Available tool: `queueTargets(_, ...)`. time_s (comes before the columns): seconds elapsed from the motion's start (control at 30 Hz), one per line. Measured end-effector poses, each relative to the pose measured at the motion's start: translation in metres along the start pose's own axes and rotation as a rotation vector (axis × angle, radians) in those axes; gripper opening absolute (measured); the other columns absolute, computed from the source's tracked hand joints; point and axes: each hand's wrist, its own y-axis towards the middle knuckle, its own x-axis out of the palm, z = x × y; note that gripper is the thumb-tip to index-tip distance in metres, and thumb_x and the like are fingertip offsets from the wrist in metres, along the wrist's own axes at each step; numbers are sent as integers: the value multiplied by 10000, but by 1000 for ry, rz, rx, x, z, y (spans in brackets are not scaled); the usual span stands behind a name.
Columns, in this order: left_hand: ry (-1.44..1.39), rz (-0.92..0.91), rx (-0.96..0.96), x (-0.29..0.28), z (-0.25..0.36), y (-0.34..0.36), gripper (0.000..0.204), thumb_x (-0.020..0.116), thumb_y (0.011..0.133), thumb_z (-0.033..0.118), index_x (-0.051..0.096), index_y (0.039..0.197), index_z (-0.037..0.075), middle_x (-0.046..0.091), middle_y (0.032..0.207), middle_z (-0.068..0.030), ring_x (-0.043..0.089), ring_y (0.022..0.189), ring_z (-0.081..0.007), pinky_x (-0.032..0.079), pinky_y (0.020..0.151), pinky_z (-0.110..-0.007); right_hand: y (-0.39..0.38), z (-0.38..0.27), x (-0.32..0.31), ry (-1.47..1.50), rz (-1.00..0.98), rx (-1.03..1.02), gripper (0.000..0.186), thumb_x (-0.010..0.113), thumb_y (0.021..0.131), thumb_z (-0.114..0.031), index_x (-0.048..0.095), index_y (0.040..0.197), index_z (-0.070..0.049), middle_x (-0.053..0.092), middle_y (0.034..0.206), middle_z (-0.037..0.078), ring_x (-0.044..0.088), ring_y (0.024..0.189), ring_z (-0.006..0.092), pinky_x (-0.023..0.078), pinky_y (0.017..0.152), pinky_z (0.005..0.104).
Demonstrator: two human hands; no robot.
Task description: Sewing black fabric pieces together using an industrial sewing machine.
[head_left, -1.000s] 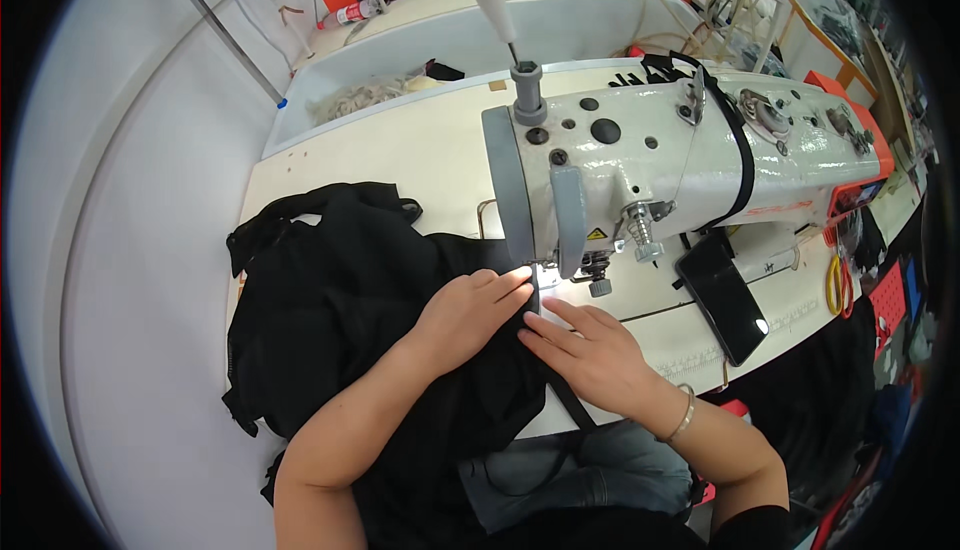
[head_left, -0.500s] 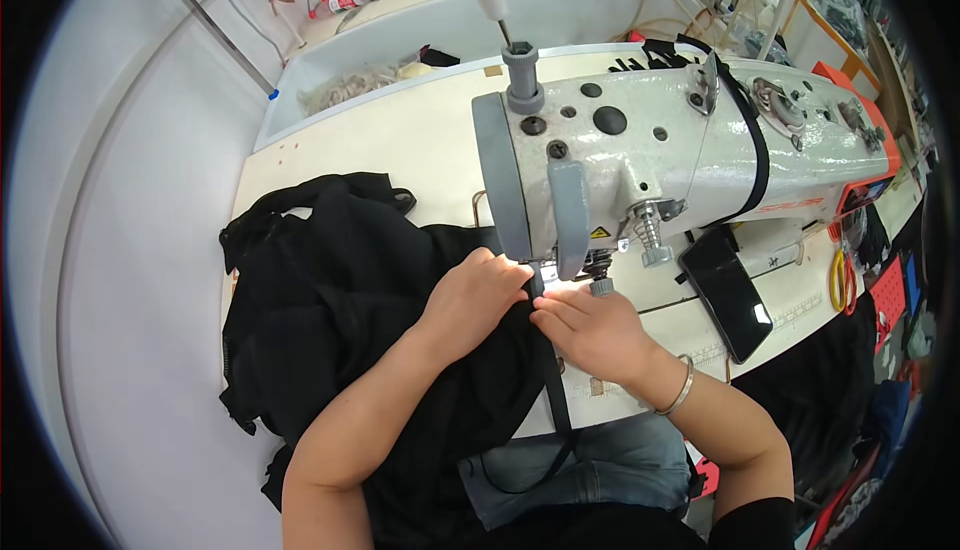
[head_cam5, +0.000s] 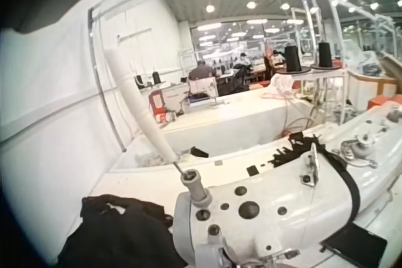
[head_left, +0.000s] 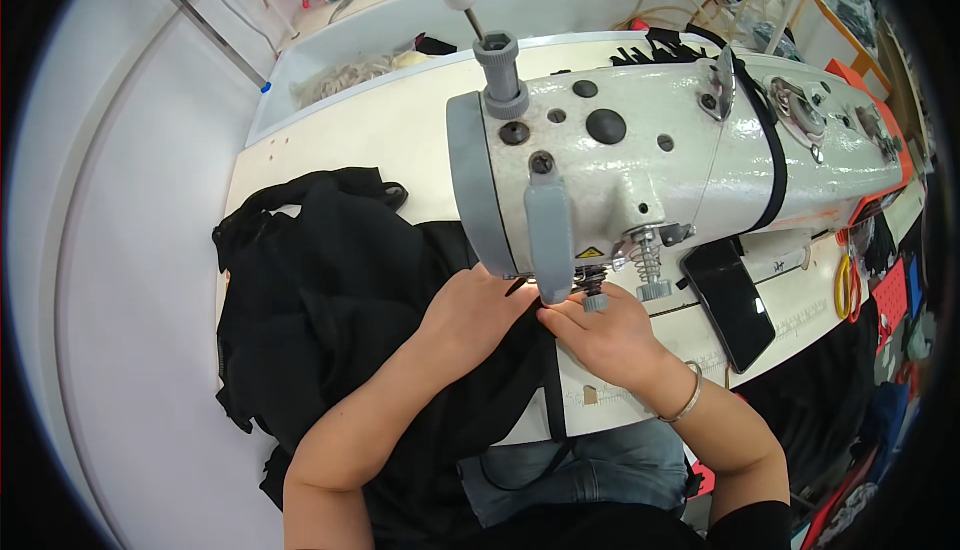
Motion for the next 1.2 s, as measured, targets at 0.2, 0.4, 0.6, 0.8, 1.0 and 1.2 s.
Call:
queueTargets(0.2,179,41,121,3,-3,-4,250,619,809,110,650,1052,60,619,929,-49,574,862,-232,495,637,-325,2,0,1,50,68,1,48,677,800,-109,662,844,-97,622,771,-9,611,740,164,484,651,304)
queueTargets(0.4,200,91,182,11,-6,-8,332,630,791,109,647,1110,21,592,957,-13,525,875,-188,469,612,-299,1,-1,1,70,138,15,75,680,801,-109,682,875,-93,680,845,3,643,749,187,513,674,308)
queueTargets(0.6,148,54,150,13,-7,-9,324,613,790,107,634,1101,20,575,1001,-35,543,1023,-212,484,790,-312,2,1,-6,37,-92,103,301,732,723,-136,665,1016,-149,685,1072,2,652,988,213,514,836,389)
queueTargets(0.8,40,78,95,17,-5,-10,318,602,792,105,618,1099,22,567,1052,-65,541,1107,-239,477,900,-351,7,2,-10,-18,-217,187,363,748,717,-200,630,1059,-172,671,1052,24,636,961,242,490,811,402)
queueTargets(1.0,58,113,68,20,-3,-11,329,598,793,106,613,1110,20,573,1088,-84,552,1086,-233,487,852,-336,8,1,-10,-26,-174,194,358,749,719,-211,623,1052,-175,655,1002,42,637,905,254,484,791,402)
queueTargets(1.2,113,83,93,17,-8,-10,335,601,794,113,614,1118,31,563,1075,-72,556,1056,-220,488,807,-328,4,2,-2,-56,-127,178,298,737,719,-163,637,1000,-159,649,954,12,640,871,241,496,745,387)
